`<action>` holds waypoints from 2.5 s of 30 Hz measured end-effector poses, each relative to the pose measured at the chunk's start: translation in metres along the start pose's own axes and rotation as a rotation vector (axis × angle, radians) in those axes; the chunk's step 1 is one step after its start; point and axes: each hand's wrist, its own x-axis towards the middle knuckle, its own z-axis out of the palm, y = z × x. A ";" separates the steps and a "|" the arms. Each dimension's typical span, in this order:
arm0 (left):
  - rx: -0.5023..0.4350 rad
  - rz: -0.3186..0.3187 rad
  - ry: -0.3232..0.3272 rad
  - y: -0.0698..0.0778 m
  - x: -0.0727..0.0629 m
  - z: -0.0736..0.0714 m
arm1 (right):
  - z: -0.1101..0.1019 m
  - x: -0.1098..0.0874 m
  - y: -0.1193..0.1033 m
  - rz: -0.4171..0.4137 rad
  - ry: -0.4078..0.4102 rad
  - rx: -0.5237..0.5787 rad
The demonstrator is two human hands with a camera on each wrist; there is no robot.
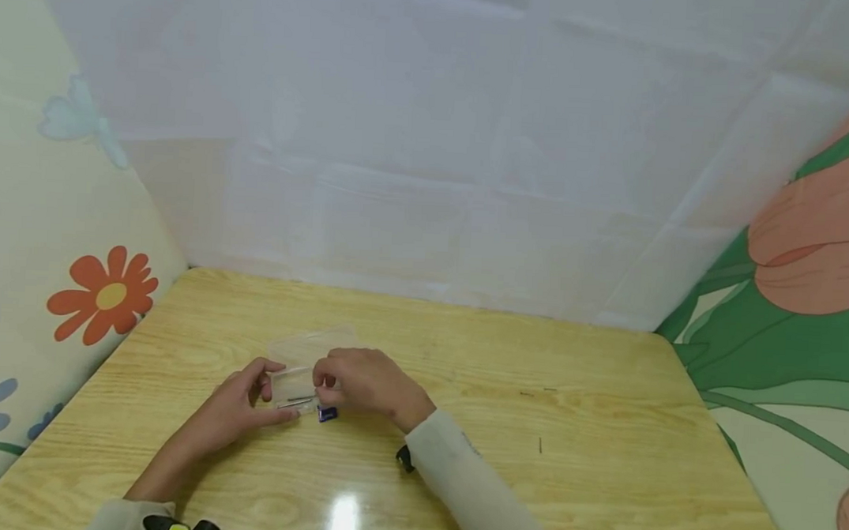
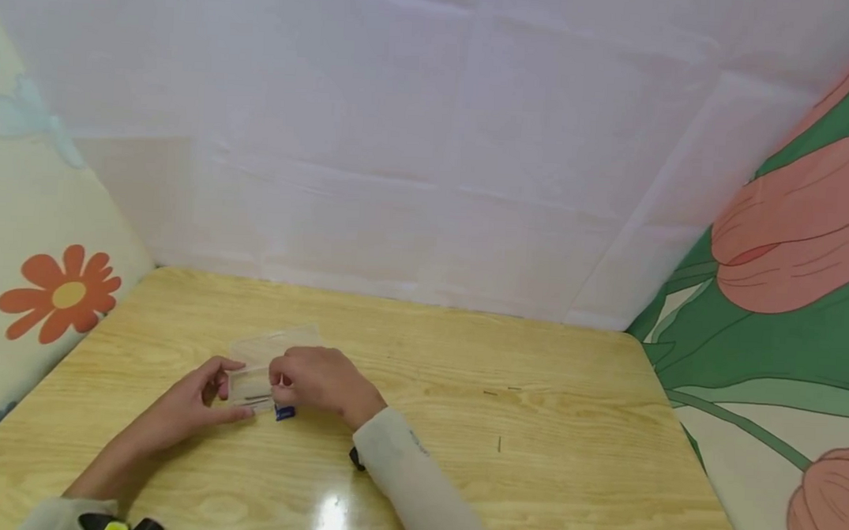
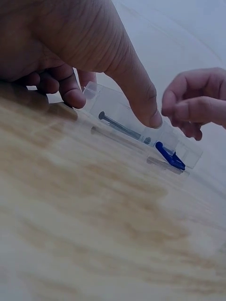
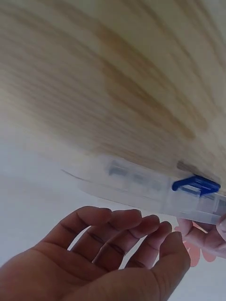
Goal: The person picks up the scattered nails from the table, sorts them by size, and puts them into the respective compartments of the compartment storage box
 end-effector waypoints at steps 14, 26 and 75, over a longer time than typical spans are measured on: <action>-0.007 0.013 0.010 -0.003 0.002 0.000 | -0.015 -0.060 0.020 0.030 0.028 -0.130; 0.015 0.018 0.013 -0.006 0.004 0.003 | -0.021 -0.122 0.042 0.043 0.022 -0.197; 0.018 0.000 0.001 -0.006 0.002 0.003 | -0.023 -0.289 0.088 0.397 0.126 -0.034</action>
